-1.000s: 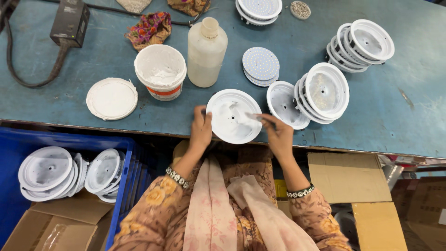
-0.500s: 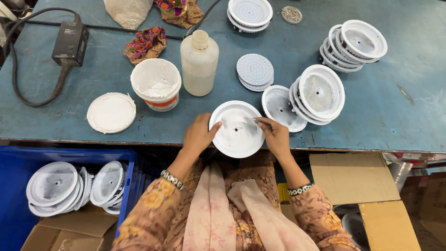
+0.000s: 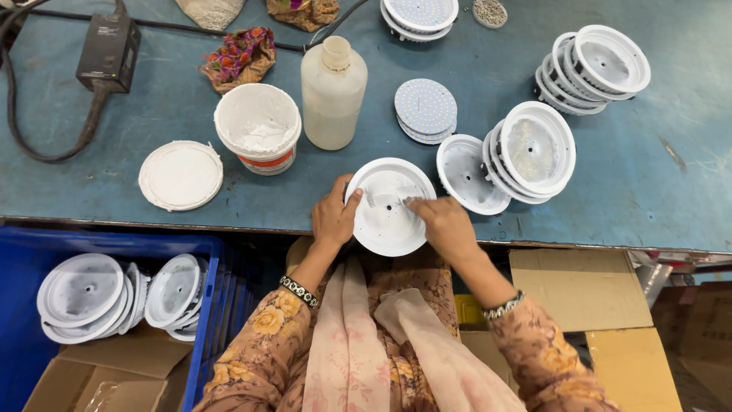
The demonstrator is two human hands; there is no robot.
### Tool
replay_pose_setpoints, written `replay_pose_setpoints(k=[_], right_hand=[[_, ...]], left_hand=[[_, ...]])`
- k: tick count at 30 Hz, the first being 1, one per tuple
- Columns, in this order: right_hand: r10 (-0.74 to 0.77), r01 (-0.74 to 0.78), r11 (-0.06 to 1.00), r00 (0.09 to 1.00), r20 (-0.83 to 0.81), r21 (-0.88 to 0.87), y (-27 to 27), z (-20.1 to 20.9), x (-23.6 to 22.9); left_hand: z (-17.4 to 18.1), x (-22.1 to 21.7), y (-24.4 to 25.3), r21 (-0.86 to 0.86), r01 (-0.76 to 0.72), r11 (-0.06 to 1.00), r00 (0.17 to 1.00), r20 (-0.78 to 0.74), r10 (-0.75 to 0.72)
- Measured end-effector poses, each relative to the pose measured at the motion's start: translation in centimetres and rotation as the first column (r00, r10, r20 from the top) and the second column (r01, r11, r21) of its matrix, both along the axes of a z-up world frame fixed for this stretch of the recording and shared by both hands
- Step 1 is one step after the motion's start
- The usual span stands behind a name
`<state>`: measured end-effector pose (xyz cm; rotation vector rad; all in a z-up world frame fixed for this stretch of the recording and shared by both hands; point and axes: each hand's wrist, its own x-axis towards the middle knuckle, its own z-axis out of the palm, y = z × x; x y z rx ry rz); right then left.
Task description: The person repeatedly scoops a white paste from a container and spreads it onto the inner surface of white circular plastic parts using a small spatula. The person handles the parts one at a time, applies the paste, and places them into a stack.
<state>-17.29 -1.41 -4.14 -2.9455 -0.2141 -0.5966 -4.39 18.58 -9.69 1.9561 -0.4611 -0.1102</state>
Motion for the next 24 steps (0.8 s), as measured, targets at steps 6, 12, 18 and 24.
replay_pose_setpoints(k=[6,12,18,24], right_hand=[[0.027,-0.027,1.000,0.997,0.070,-0.003,2.1,0.0,-3.7],[-0.012,0.007,0.997,0.998,0.063,0.071,0.1,2.3,1.8],[0.055,-0.056,0.998,0.998,0.020,0.028,1.2,1.9,1.9],[-0.032,0.027,0.995,0.998,0.056,0.091,2.9,-0.3,-4.1]], left_hand=[[0.0,0.1,-0.2,-0.010,-0.003,1.000,1.000,0.015,0.003],[0.1,0.3,-0.1,0.001,0.012,1.000,1.000,0.011,-0.012],[0.3,0.0,0.0,-0.010,-0.006,1.000,1.000,0.008,0.007],[0.1,0.1,-0.4,-0.023,-0.022,0.999,0.999,0.032,0.023]])
